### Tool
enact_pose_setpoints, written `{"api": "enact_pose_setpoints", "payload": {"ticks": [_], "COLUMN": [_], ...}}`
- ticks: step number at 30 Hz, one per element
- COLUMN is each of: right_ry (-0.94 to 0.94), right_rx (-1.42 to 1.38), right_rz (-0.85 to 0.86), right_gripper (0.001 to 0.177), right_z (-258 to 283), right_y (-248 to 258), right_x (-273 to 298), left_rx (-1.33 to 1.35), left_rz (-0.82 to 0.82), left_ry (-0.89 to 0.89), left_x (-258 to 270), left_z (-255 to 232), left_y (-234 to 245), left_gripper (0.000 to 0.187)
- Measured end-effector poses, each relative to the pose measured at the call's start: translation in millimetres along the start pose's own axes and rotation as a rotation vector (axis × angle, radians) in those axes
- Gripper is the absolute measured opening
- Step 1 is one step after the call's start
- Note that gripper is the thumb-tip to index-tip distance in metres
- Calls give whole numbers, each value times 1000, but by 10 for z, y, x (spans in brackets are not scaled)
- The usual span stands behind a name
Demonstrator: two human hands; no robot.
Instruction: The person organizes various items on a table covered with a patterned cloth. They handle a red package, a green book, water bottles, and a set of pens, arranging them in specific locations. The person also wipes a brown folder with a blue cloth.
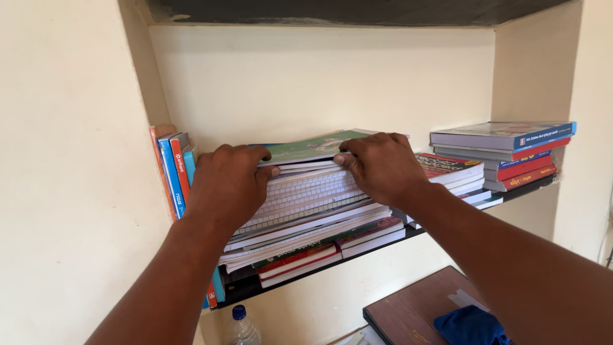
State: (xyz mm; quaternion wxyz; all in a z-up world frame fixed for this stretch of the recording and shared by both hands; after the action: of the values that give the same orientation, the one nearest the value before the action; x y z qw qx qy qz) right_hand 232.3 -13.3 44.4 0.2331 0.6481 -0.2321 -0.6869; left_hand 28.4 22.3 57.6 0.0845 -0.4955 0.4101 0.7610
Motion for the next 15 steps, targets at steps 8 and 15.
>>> {"api": "enact_pose_setpoints", "payload": {"ticks": [8, 15], "right_ry": [-78, 159], "right_rx": [31, 84], "right_rz": [98, -151], "right_gripper": [50, 49], "right_z": [-27, -14], "right_y": [14, 151], "right_x": [-71, -152], "left_rx": [3, -60], "left_rz": [33, 32], "left_ry": [9, -2], "left_x": [-123, -303], "left_z": [20, 73], "left_y": [18, 43], "left_gripper": [21, 22]}}
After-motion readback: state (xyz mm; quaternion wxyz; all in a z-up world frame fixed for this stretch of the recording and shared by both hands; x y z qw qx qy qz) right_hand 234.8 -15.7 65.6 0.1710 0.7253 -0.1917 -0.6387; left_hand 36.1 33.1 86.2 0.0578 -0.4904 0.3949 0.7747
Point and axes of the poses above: each hand's wrist, its own x-axis away from the middle knuckle, its own y-axis out of the back of the hand, z = x × y, the point moved 8 cm from there along -x, towards the middle knuckle, and after that the axes turned 5 degrees about -y, right-handed, at the moved point
